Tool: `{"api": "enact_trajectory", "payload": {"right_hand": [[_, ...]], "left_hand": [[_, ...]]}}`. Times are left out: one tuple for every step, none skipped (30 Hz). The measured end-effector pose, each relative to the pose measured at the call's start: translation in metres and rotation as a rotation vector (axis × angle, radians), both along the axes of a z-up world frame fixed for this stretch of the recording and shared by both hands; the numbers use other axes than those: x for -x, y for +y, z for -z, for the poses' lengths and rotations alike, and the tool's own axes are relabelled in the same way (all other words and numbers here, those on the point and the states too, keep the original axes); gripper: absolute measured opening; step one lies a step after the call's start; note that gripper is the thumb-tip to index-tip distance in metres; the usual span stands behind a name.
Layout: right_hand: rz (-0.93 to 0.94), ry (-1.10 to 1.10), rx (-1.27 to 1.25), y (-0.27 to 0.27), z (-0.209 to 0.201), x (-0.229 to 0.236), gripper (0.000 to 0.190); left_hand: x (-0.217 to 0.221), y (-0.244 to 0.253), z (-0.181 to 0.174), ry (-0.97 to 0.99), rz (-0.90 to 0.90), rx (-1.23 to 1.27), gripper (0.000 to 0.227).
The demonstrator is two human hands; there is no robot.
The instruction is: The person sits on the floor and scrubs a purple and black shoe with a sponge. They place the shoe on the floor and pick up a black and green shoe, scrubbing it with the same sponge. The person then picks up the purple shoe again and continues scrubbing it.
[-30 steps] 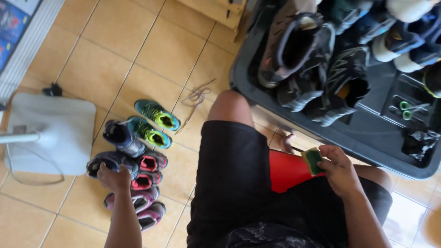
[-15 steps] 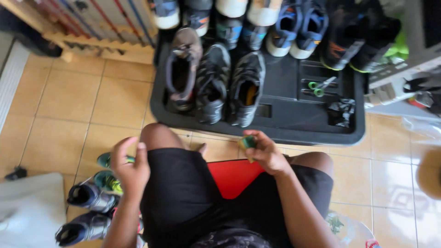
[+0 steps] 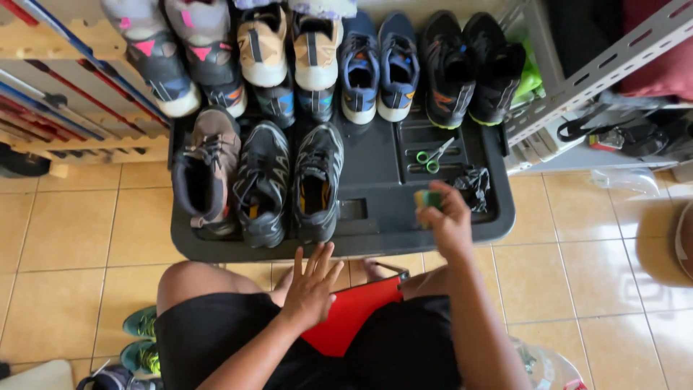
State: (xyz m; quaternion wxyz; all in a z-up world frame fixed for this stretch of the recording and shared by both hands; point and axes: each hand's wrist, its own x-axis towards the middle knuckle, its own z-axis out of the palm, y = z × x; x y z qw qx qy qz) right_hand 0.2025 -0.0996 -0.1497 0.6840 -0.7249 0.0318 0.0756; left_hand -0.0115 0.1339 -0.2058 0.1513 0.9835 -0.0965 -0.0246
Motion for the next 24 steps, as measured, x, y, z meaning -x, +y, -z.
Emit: {"api": "enact_trajectory", "payload": {"right_hand": [[0.052,-0.017,0.177,-0.001,-0.014,-0.023,0.069],[0.05,-0.023,0.171,-0.007,-0.014,-0.055,0.069],[0.024,-0.189,0.361,-0.012,-0.014,-0.086,0.063],[-0.002,-0.357,0.549,-0.016,-0.013,-0.116,0.057],[-0.004,-0.358,0.546,-0.014,-0.009,-0.142,0.057],[-0.044,-0.561,0.639,-0.012,-0.006,-0.169,0.049],[-0.086,-0.767,0.73,-0.009,-0.004,-0.196,0.042],[-0.087,-0.773,0.725,-0.006,-0.005,-0.214,0.042],[-0.221,-0.605,0.854,-0.001,-0.006,-0.23,0.045],[-0.353,-0.43,0.975,0.005,-0.007,-0.246,0.048],[-0.356,-0.438,0.97,0.008,-0.012,-0.253,0.048],[-0.453,-0.325,1.119,0.012,-0.017,-0.259,0.052],[-0.547,-0.206,1.265,0.015,-0.022,-0.264,0.057],[-0.549,-0.215,1.263,0.013,-0.012,-0.273,0.057],[-0.522,-0.274,1.238,0.01,-0.004,-0.282,0.05],[-0.495,-0.333,1.212,0.007,0.004,-0.291,0.044],[-0.496,-0.341,1.21,0.006,0.004,-0.29,0.044],[-0.433,-0.378,1.173,0.004,0.005,-0.288,0.041],[-0.369,-0.412,1.134,0.002,0.006,-0.286,0.039],[-0.369,-0.418,1.131,-0.002,0.001,-0.28,0.039],[-0.308,-0.488,1.051,-0.007,-0.002,-0.272,0.037],[-0.247,-0.555,0.97,-0.012,-0.005,-0.265,0.035],[-0.246,-0.554,0.971,-0.018,-0.009,-0.252,0.035],[-0.182,-0.614,0.915,-0.024,-0.012,-0.24,0.034]], "left_hand": [[-0.001,-0.001,0.006,0.038,-0.012,-0.043,0.083],[-0.002,-0.001,0.009,0.033,-0.015,-0.049,0.083],[0.0,0.0,0.012,-0.015,-0.013,0.0,0.078],[0.002,0.001,0.016,-0.064,-0.011,0.048,0.074],[0.002,0.0,0.015,-0.064,-0.014,0.044,0.074],[0.002,0.0,0.014,-0.112,-0.028,0.069,0.07],[0.001,-0.001,0.013,-0.163,-0.042,0.094,0.067],[0.0,-0.003,0.012,-0.168,-0.046,0.09,0.067],[-0.001,-0.003,0.011,-0.156,-0.054,0.1,0.063],[-0.001,-0.004,0.01,-0.144,-0.062,0.109,0.059],[-0.001,-0.004,0.01,-0.148,-0.068,0.104,0.059],[-0.001,-0.004,0.01,-0.137,-0.066,0.115,0.057],[-0.001,-0.004,0.01,-0.126,-0.064,0.127,0.055],[0.0,-0.004,0.009,-0.131,-0.07,0.124,0.055],[0.0,-0.003,0.008,-0.139,-0.064,0.139,0.054],[0.0,-0.003,0.007,-0.148,-0.057,0.154,0.053],[-0.001,-0.003,0.007,-0.153,-0.061,0.15,0.053],[-0.001,-0.003,0.008,-0.146,-0.06,0.158,0.051],[0.0,-0.002,0.008,-0.138,-0.057,0.164,0.049],[-0.002,-0.001,0.006,-0.142,-0.06,0.16,0.049],[-0.002,-0.001,0.004,-0.111,-0.054,0.169,0.047],[-0.001,-0.001,0.003,-0.081,-0.048,0.178,0.046],[0.0,-0.001,0.002,-0.08,-0.047,0.178,0.046],[0.001,0.0,0.002,-0.063,-0.039,0.178,0.046]]}}
